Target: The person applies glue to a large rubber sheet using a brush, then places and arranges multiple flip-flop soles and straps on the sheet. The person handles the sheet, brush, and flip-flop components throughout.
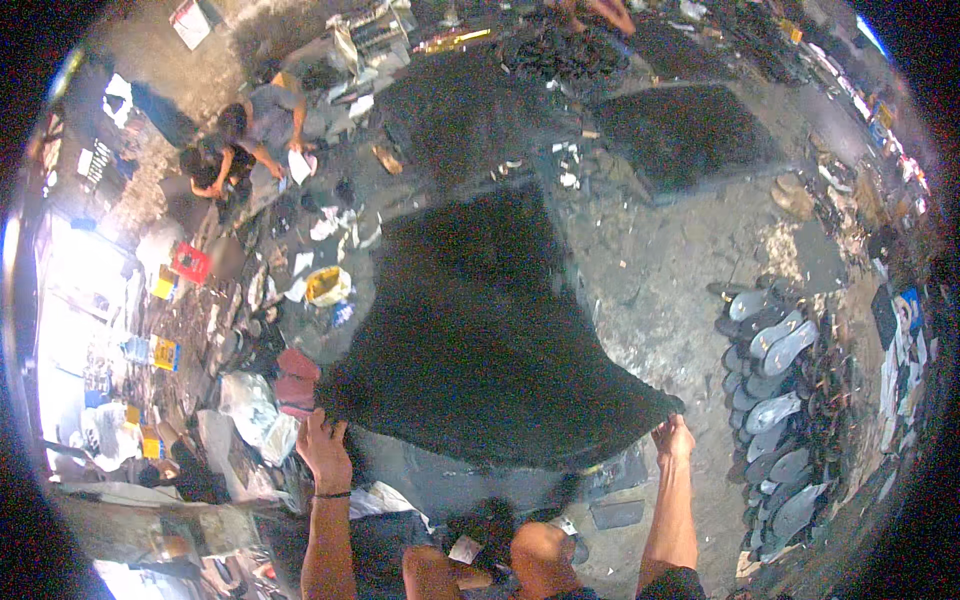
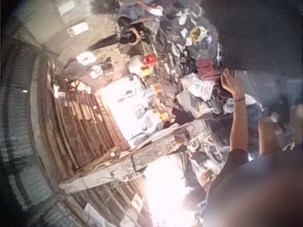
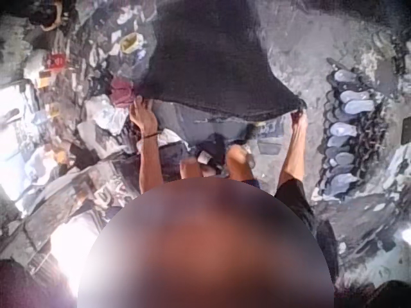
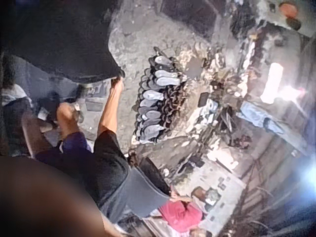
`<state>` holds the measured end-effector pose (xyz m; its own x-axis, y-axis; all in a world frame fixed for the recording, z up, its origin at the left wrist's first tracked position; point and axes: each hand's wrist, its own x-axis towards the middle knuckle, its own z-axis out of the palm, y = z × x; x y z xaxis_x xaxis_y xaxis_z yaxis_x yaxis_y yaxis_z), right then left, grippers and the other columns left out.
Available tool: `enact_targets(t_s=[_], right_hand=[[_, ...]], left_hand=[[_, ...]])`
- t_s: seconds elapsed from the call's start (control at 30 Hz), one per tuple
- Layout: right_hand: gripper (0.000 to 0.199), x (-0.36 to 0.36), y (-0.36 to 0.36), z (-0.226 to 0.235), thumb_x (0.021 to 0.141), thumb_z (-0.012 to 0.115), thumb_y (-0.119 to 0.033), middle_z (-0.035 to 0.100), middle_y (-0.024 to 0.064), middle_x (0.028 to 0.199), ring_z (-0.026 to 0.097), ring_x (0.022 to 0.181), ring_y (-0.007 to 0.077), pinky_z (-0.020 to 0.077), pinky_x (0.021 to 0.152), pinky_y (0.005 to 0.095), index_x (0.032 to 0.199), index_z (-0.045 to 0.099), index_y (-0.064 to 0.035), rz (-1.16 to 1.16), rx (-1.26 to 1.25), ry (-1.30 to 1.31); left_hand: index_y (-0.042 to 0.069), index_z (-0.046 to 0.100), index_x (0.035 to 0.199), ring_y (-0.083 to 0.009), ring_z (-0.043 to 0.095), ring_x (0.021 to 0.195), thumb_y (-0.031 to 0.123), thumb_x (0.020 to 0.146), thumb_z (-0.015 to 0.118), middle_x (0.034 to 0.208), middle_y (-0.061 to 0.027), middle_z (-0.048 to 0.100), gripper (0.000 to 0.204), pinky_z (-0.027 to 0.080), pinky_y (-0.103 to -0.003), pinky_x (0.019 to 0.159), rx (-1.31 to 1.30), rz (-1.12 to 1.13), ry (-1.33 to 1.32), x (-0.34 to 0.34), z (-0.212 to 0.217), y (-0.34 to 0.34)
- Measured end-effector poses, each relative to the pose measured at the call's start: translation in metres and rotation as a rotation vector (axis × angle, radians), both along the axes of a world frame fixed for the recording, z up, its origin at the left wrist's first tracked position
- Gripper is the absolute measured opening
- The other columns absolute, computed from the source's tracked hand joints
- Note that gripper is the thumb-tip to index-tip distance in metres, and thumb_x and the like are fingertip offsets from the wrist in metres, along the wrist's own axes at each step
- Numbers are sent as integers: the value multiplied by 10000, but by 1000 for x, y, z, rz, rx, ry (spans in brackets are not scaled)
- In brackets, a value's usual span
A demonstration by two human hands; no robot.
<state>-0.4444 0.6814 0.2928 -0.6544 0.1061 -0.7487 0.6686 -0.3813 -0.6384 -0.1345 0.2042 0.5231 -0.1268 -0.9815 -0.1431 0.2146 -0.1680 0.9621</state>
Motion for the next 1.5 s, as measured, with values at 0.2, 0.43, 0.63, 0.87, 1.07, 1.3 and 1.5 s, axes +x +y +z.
enact_targets(t_s=[0.2, 0.43, 0.63, 0.87, 1.07, 1.3, 1.5], right_hand=[[244, -62, -76, 215, 886, 664, -258, 676, 54, 988, 625, 869, 204, 524, 775, 390, 1008, 699, -49, 178, 193, 247], [44, -154, -223, 398, 834, 653, -65, 641, 75, 853, 631, 807, 198, 568, 725, 395, 852, 635, -30, 22, -9, 372], [29, -249, -301, 518, 810, 658, -38, 641, 70, 829, 622, 775, 188, 568, 721, 385, 828, 651, -16, -132, -70, 374], [60, -375, -282, 633, 844, 663, -110, 627, 55, 825, 571, 730, 148, 517, 701, 363, 839, 648, -53, -161, -250, 580], [62, -500, -216, 704, 851, 684, -114, 595, -2, 765, 518, 625, 82, 540, 710, 370, 860, 666, -56, -198, -430, 721], [39, -629, -113, 765, 826, 684, -50, 623, 53, 809, 579, 700, 126, 590, 679, 360, 843, 658, -26, -278, -338, 840], [75, -700, -8, 787, 832, 683, -134, 632, 14, 817, 513, 666, 97, 562, 723, 377, 796, 646, -80, -361, -202, 973]], left_hand=[[2, 574, 1190, -322, 505, 1144, 341, 948, 547, 1239, -156, 548, 417, 352, -453, 1015, -590, -448, -1139, -8, 98, -88], [0, 636, 1206, -335, 662, 1059, 525, 943, 573, 1190, -174, 669, 590, 519, -488, 925, -779, -207, -811, -65, 169, -192], [-53, 559, 1259, -345, 625, 1051, 241, 960, 636, 1286, -208, 578, 426, 543, -443, 876, -392, -300, -46, -205, 227, -308], [-60, 532, 1270, -330, 624, 1034, 214, 954, 650, 1236, -213, 590, 435, 542, -420, 867, -746, -407, -160, -435, 388, -344], [-66, 510, 1280, -318, 624, 1019, 191, 948, 661, 1193, -217, 600, 446, 541, -401, 859, -1022, -394, -100, -523, 496, -353], [-72, 540, 1207, -293, 621, 961, 183, 939, 684, 1067, -211, 623, 397, 512, -395, 853, -1095, -291, -8, -627, 549, -313], [-85, 595, 1129, -290, 617, 889, 206, 927, 697, 1005, -230, 633, 369, 512, -385, 800, -1549, -132, -440, -805, 562, -185]])
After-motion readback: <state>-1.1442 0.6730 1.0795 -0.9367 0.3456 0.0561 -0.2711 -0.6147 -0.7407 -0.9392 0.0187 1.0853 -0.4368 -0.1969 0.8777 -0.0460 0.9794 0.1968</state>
